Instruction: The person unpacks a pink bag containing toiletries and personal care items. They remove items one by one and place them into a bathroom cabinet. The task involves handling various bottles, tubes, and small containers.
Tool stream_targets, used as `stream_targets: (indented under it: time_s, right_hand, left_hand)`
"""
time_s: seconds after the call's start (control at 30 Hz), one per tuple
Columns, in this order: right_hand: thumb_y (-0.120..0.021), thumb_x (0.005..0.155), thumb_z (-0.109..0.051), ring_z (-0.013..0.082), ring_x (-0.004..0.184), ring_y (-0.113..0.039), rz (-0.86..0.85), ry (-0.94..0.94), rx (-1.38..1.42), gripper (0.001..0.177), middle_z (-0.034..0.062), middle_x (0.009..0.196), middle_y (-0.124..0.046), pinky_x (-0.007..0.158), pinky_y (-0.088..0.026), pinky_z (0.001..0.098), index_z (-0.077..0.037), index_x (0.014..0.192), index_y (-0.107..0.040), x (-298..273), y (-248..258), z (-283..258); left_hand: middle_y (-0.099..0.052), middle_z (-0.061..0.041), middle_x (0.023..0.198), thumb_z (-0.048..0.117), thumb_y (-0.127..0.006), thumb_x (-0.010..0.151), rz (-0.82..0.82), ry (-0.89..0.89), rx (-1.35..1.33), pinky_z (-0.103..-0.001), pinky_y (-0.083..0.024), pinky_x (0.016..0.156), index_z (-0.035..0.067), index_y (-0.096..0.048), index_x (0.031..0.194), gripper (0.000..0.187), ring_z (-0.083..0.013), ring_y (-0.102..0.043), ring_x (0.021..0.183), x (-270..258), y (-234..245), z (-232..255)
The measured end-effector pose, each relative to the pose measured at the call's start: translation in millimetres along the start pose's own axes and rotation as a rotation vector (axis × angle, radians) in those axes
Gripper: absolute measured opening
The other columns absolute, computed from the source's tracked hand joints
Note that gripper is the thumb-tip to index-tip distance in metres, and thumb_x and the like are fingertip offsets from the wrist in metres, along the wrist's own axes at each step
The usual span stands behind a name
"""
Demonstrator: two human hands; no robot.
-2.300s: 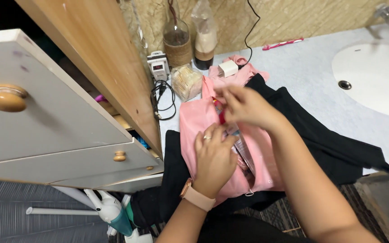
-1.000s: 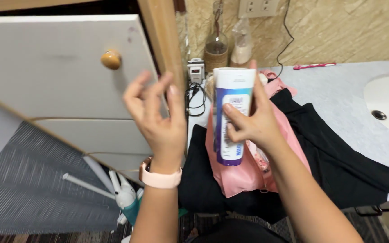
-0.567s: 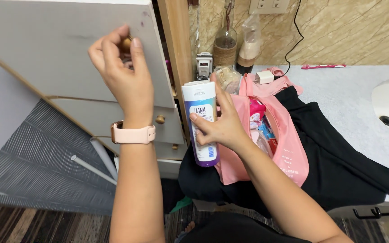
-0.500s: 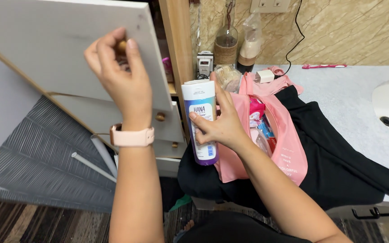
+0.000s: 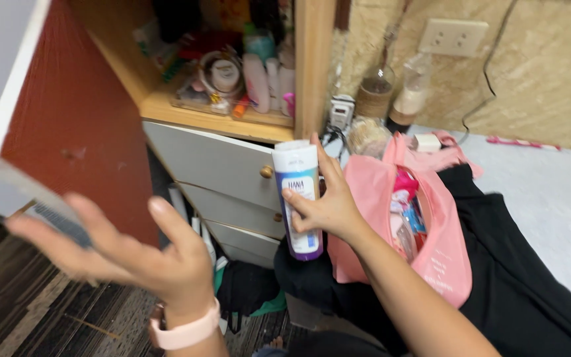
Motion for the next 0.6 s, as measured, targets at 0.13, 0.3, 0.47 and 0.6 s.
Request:
stream_targets:
  time_s: [0.13,0.3,0.47,0.6]
  right_hand:
    - [-0.086,0.073,-0.018,0.0282,0.133,-0.051,-0.046,0.117,0.058,0.108,0.0175,0.144,-0.054,0.112,-0.04,0.0389,-0.005,0.163,-0.027,8.3,-13.0,-21.3]
    - [-0.08,0.074,-0.012,0.0191,0.118,-0.057,-0.216,-0.195,0.386,0.115,0.0109,0.144,-0.055,0.103,-0.046,0.0323,-0.013,0.166,-0.012,12.9,-41.4,-13.1]
    - [-0.08,0.076,-0.006,0.0201,0.132,-0.052,-0.261,-0.075,0.483,0.121,0.0118,0.154,-0.047,0.111,-0.041,0.0338,-0.013,0.168,-0.002,38.0,-64.6,-40.5]
    - [-0.079,0.077,-0.007,0.023,0.128,-0.057,-0.324,-0.093,0.596,0.122,0.0157,0.145,-0.055,0.11,-0.042,0.0344,-0.014,0.169,0.001,56.7,-91.1,-54.2]
  left_hand:
    - [-0.025,-0.008,0.169,0.011,-0.06,0.097,-0.161,0.025,-0.035,-0.055,-0.029,0.127,0.012,-0.049,0.145,0.048,-0.0352,-0.026,0.159,-14.3,-16.0,2.3]
    - [-0.016,-0.031,0.17,0.016,-0.071,0.096,-0.217,0.201,0.08,-0.06,-0.022,0.126,0.0,-0.048,0.155,0.065,-0.051,-0.02,0.155,-8.7,-24.8,-53.7]
    - [-0.023,-0.028,0.165,0.03,-0.086,0.077,-0.553,0.353,-0.432,-0.054,-0.028,0.12,0.003,-0.038,0.153,0.094,-0.0423,-0.029,0.152,-8.5,-78.3,-77.4]
    - [-0.04,-0.019,0.154,0.023,-0.088,0.069,-0.992,0.581,-0.965,-0.046,-0.047,0.106,0.008,-0.016,0.159,0.116,-0.0323,-0.051,0.137,-32.9,-138.0,-47.4]
Point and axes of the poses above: each hand's wrist, its own x-axis towards the middle knuckle, its own y-axis out of the back of the hand, z = x × y, the point moved 9 cm from there along x, towards the middle knuckle
